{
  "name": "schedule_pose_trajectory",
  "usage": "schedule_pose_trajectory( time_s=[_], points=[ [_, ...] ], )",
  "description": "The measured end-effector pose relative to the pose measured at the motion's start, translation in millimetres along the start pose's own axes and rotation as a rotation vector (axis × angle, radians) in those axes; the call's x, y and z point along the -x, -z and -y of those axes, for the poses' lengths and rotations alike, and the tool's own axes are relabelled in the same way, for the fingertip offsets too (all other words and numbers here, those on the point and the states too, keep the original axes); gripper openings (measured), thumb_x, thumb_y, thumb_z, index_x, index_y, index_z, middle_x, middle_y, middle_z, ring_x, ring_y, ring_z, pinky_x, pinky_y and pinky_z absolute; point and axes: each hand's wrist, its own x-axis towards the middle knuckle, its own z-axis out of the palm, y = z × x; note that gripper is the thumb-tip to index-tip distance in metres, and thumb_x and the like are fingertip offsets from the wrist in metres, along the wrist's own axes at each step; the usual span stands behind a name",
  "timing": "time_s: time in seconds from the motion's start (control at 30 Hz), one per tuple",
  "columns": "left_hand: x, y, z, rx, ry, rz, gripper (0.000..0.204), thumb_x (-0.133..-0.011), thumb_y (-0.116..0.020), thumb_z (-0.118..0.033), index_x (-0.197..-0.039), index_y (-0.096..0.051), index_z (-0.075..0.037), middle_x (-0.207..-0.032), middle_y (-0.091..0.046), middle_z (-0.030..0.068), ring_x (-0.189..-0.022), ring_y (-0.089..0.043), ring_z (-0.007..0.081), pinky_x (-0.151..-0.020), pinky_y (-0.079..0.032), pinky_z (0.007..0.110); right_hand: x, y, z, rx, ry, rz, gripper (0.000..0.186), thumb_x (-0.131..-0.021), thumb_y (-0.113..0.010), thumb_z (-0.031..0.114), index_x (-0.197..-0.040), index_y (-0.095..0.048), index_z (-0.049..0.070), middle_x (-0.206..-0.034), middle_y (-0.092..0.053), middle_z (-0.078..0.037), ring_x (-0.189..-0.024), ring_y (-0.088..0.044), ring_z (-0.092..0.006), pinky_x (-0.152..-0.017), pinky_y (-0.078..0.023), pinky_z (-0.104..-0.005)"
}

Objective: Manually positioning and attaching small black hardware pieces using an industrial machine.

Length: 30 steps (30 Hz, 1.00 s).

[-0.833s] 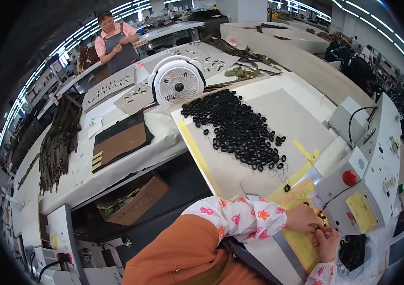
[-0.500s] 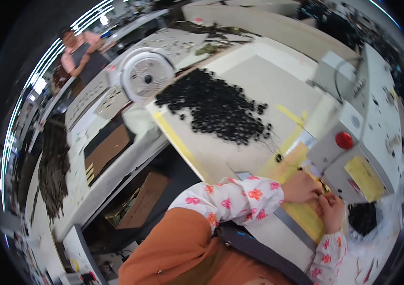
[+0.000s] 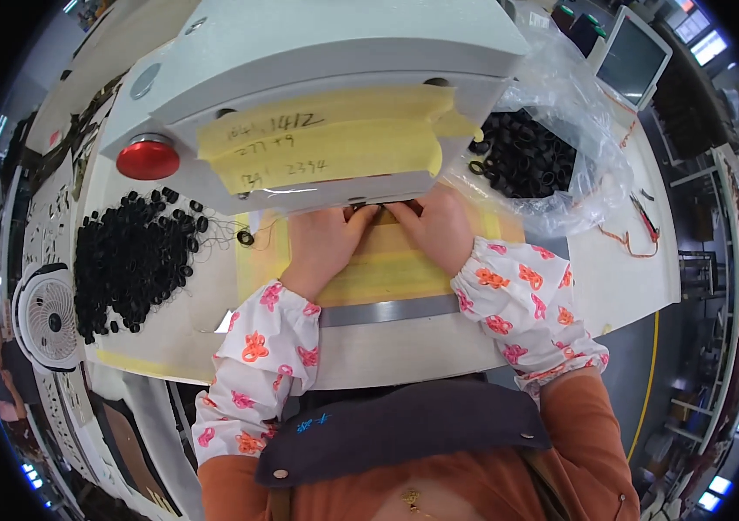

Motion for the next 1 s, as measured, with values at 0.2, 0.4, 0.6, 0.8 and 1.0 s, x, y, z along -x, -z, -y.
schedule_pose_trajectory(
  time_s=[0.2, 0.4, 0.6, 0.8, 1.0],
  points=[
    [3, -5, 8, 0.033, -0.008, -0.038, 0.024, -0.074, -0.061, -0.028, -0.087, -0.063, -0.007, -0.079, -0.062, 0.0108, -0.074, -0.057, 0.0286, -0.066, -0.043, 0.037, -1, 1, 0, 0.035, 0.06, 0.01, 0.008, -0.069, -0.061, 0.001, -0.074, -0.054, 0.0, -0.069, -0.056, -0.013, -0.063, -0.055, -0.0303, -0.054, -0.044, -0.0359],
    [-2, -9, 13, 0.122, -0.111, -0.178, 0.016, -0.074, -0.064, -0.02, -0.079, -0.065, -0.005, -0.057, -0.058, 0.0066, -0.048, -0.05, 0.018, -0.05, -0.039, 0.029, -5, 2, 0, 0.034, 0.072, 0.019, 0.007, -0.07, -0.059, 0.001, -0.073, -0.052, 0.0, -0.069, -0.055, -0.014, -0.063, -0.054, -0.0314, -0.054, -0.043, -0.0367],
    [-5, -7, 13, 0.042, -0.153, -0.152, 0.016, -0.074, -0.064, -0.019, -0.081, -0.064, -0.005, -0.063, -0.06, 0.0051, -0.053, -0.052, 0.0181, -0.053, -0.04, 0.028, -4, 2, -2, 0.017, 0.063, 0.006, 0.006, -0.07, -0.058, 0.001, -0.073, -0.052, 0.0, -0.07, -0.055, -0.015, -0.063, -0.054, -0.0325, -0.054, -0.043, -0.0376],
    [-7, -1, 11, 0.115, -0.111, -0.068, 0.019, -0.075, -0.055, -0.022, -0.086, -0.064, -0.01, -0.08, -0.063, 0.0091, -0.074, -0.057, 0.0286, -0.066, -0.043, 0.037, -5, 4, -2, 0.037, 0.08, -0.001, 0.007, -0.071, -0.058, 0.002, -0.073, -0.052, 0.001, -0.07, -0.055, -0.015, -0.064, -0.054, -0.0332, -0.055, -0.043, -0.0389],
    [-6, -4, 13, 0.085, -0.055, -0.043, 0.021, -0.074, -0.058, -0.025, -0.088, -0.064, -0.011, -0.079, -0.063, 0.0077, -0.073, -0.058, 0.0267, -0.064, -0.044, 0.036, -6, 3, -3, 0.068, 0.049, 0.019, 0.008, -0.07, -0.059, 0.002, -0.072, -0.051, 0.001, -0.07, -0.055, -0.015, -0.065, -0.054, -0.0335, -0.055, -0.043, -0.0392]
  ],
)
